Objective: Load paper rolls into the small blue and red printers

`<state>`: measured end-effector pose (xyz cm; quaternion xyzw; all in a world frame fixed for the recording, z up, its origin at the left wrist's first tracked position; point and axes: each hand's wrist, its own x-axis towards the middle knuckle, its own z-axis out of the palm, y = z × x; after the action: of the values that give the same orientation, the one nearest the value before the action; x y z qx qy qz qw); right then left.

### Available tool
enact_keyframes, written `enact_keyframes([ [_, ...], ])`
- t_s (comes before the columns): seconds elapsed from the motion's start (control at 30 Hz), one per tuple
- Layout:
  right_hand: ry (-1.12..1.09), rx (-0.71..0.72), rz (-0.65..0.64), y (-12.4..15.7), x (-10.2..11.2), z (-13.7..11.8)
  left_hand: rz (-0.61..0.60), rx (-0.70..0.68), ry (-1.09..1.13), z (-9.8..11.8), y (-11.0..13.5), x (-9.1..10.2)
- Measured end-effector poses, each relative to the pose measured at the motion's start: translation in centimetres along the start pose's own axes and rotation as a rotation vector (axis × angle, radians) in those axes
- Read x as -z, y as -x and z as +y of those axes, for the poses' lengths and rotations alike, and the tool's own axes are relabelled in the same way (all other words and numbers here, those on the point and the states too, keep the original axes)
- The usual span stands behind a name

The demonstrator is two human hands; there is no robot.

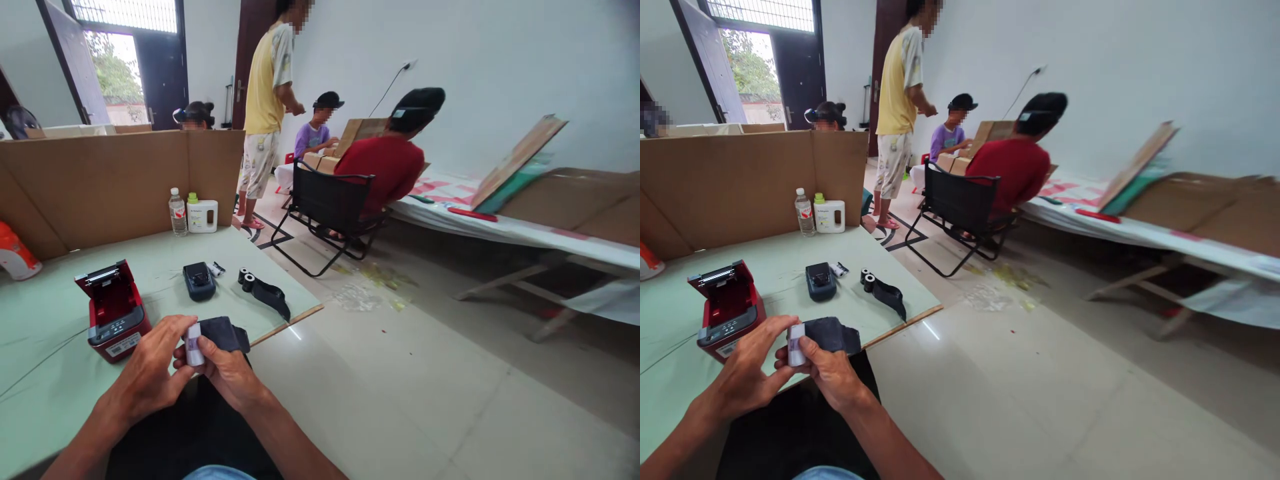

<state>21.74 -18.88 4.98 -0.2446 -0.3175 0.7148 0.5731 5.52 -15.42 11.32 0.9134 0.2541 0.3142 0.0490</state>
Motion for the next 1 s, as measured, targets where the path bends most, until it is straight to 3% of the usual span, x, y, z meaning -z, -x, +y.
enact_keyframes([
  [0.17, 0.16, 0.077, 0.122, 0.1, -0.2, 0.3, -0.074, -0.066, -0.126, 0.7, -0.5, 0.5],
  [0.3, 0.405, 0.242, 0.293, -0.1, -0.3, 0.7, -0.128, -0.033, -0.211, -0.1, 0.1, -0.8],
  [0.37, 0.415, 0.234, 0.338, -0.2, -0.1, 1.3, -0.128, -0.014, -0.185, -0.6, 0.7, -1.5],
  [0.5, 0.095, -0.007, 0.157, 0.2, 0.5, 2.4, -0.033, 0.057, 0.06, -0.8, 1.8, -2.0],
  [0.6, -0.039, -0.069, 0.053, 0.6, 0.6, 2.5, 0.036, 0.089, 0.114, -0.2, 2.3, -1.8],
  [0.83, 0.09, 0.054, 0.157, 1.0, 1.0, 3.2, -0.078, 0.049, -0.044, 0.9, 2.0, -1.5],
  [1.0, 0.386, 0.127, 0.301, 1.2, 1.2, 3.2, -0.235, 0.131, -0.11, 1.6, 1.4, -1.9],
])
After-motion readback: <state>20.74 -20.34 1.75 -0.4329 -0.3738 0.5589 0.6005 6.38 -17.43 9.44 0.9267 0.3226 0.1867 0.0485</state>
